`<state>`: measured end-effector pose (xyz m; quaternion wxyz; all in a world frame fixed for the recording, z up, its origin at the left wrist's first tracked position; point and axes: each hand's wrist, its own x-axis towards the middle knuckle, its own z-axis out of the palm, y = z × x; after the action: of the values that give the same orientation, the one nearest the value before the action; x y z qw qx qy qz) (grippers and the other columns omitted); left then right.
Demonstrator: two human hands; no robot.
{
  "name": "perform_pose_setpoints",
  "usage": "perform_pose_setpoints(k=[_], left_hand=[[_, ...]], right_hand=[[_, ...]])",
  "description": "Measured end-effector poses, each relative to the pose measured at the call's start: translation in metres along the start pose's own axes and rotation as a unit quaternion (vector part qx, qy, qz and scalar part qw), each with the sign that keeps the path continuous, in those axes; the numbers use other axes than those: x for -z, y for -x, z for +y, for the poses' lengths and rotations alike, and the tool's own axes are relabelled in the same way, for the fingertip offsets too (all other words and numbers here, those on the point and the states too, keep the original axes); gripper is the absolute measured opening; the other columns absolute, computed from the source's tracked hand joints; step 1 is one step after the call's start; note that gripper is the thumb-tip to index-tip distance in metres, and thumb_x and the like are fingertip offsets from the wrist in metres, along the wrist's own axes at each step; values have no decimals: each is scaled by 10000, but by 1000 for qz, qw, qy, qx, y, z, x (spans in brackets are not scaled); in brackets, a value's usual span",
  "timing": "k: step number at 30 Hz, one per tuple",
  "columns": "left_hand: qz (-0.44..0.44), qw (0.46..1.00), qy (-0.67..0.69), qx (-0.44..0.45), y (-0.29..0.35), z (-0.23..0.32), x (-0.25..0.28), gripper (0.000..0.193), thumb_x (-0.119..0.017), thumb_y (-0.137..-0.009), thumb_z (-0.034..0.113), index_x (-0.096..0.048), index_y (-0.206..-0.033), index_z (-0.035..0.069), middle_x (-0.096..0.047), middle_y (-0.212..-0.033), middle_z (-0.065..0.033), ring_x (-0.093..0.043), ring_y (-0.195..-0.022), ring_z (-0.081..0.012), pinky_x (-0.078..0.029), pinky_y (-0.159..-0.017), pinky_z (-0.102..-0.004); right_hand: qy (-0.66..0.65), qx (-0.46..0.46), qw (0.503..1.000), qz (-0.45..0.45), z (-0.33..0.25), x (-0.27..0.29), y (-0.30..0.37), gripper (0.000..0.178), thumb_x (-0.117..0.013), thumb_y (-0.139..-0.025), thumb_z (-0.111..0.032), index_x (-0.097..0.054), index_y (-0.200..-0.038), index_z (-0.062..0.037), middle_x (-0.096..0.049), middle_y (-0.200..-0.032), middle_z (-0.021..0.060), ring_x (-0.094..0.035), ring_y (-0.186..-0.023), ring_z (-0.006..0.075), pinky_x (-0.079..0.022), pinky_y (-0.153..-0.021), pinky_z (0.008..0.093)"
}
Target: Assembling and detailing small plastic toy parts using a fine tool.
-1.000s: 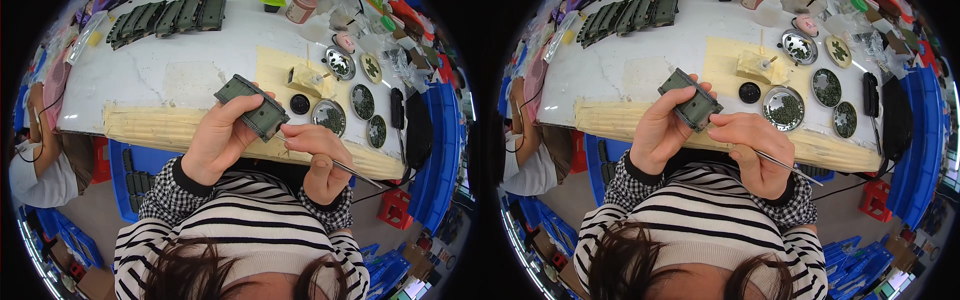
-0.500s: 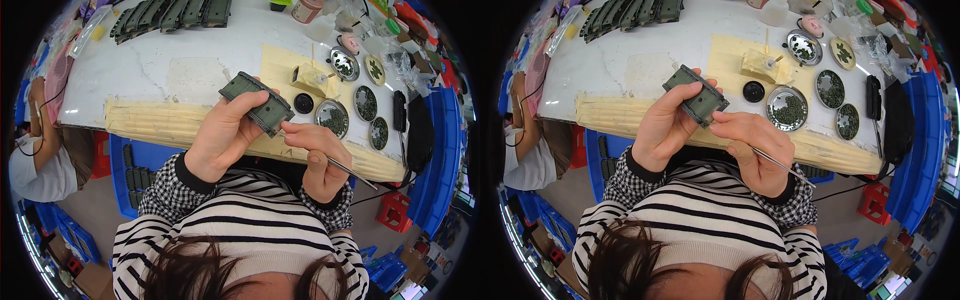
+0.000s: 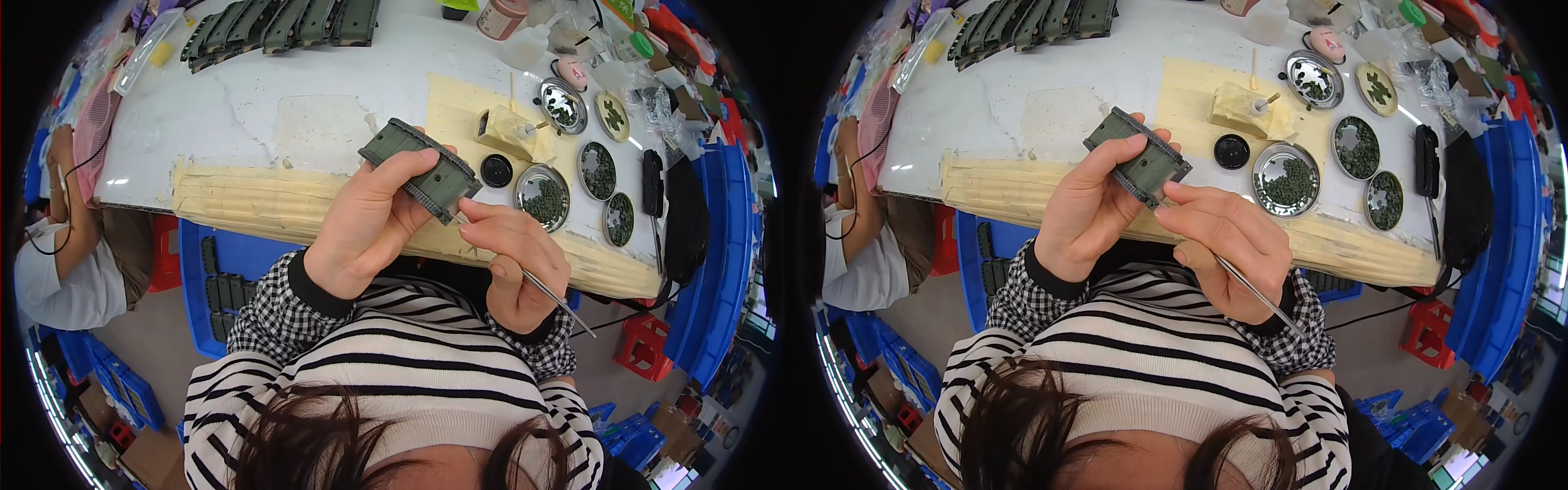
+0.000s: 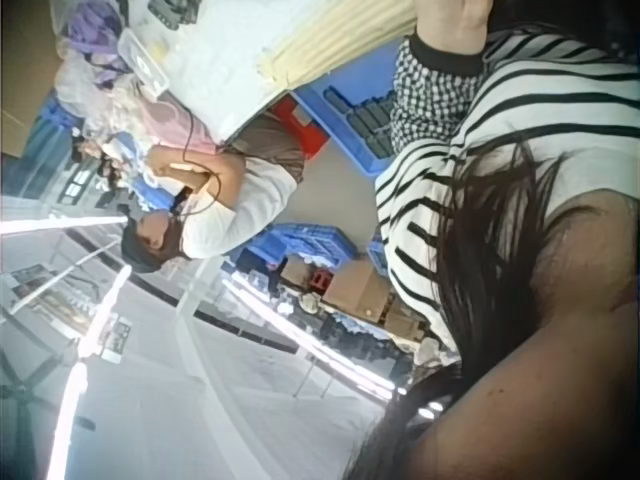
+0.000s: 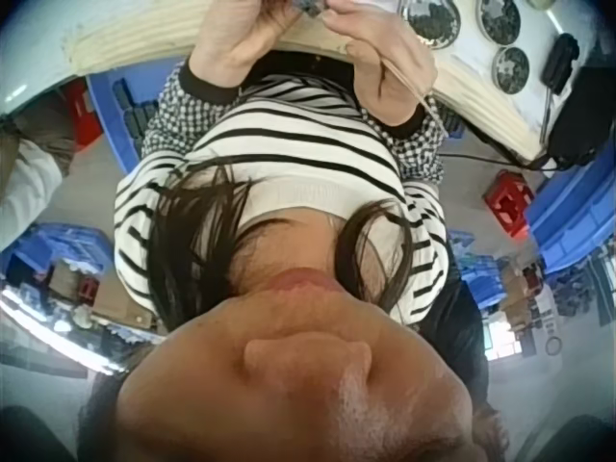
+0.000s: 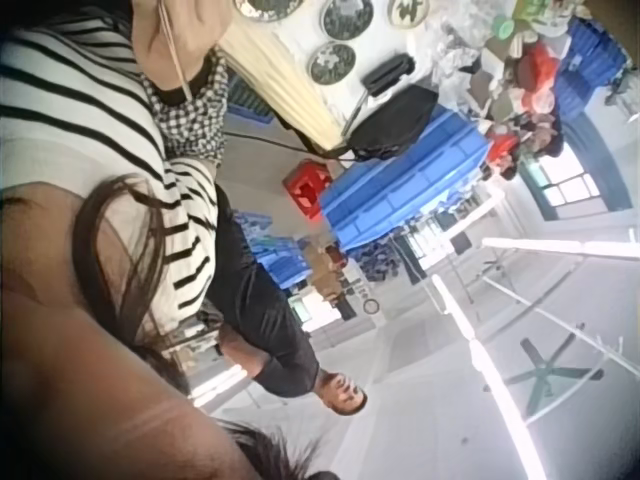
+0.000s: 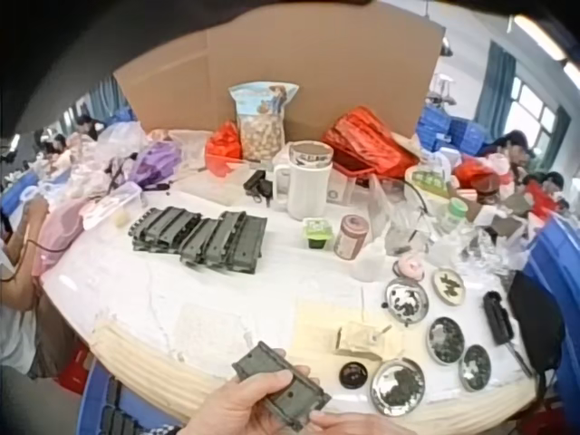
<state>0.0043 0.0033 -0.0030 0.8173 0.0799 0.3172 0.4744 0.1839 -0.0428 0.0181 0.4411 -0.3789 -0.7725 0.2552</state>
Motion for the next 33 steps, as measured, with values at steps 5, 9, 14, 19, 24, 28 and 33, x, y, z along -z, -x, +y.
perform_pose_setpoints(k=[5, 9, 14, 19, 24, 28, 33], left_hand=[[4, 1000, 0, 0, 1, 0, -1, 334, -586, -914, 61, -474, -1229, 53, -589, -1149, -149, -598, -1108, -284, -545, -902, -385], [-8, 1000, 1, -3, 2, -1, -1, 344, -585, -918, 67, -467, -1241, 61, -585, -1159, -142, -594, -1116, -286, -549, -896, -386], [-11, 1000, 4, -14, 2, -3, -2, 350, -587, -921, 73, -462, -1248, 69, -585, -1161, -138, -590, -1127, -284, -563, -864, -386], [-17, 1000, -4, -13, 3, -3, -2, 354, -581, -926, 82, -456, -1257, 74, -581, -1167, -136, -591, -1124, -282, -568, -848, -386], [-23, 1000, -16, -11, 3, -2, -3, 352, -574, -930, 89, -453, -1261, 77, -576, -1173, -136, -590, -1124, -279, -567, -852, -384], [-23, 1000, -19, -10, 3, -2, -3, 353, -574, -930, 88, -452, -1261, 76, -571, -1179, -138, -587, -1128, -275, -565, -861, -381], [-28, 999, -18, -7, 2, -2, -2, 351, -575, -929, 88, -452, -1258, 71, -571, -1179, -139, -587, -1128, -273, -563, -869, -379]], right_hand=[[14, 10, 1000, -19, -3, 3, 0, 291, -689, -781, 2, -662, -1071, 14, -656, -1082, 199, -667, -960, 306, -536, -792, 339], [22, 15, 1000, -17, -4, 3, 1, 324, -690, -755, 35, -656, -1077, 22, -647, -1091, 212, -661, -980, 318, -538, -805, 345], [18, 16, 1000, -11, -6, 2, 2, 330, -690, -740, 43, -652, -1068, 39, -647, -1066, 218, -660, -995, 329, -542, -808, 357], [17, 34, 999, -14, -5, 4, 1, 322, -705, -738, 2, -658, -1053, 51, -654, -1013, 212, -665, -978, 331, -546, -793, 357], [20, 40, 999, -20, -4, 5, 0, 323, -716, -736, -20, -659, -1045, 56, -656, -992, 209, -669, -962, 329, -546, -770, 351], [14, 45, 999, -17, -3, 5, 0, 318, -717, -740, -24, -660, -1041, 57, -658, -982, 208, -672, -954, 329, -544, -753, 348], [12, 41, 999, -11, -2, 3, 0, 309, -717, -739, -18, -662, -1034, 57, -659, -978, 205, -673, -954, 329, -542, -749, 346]])
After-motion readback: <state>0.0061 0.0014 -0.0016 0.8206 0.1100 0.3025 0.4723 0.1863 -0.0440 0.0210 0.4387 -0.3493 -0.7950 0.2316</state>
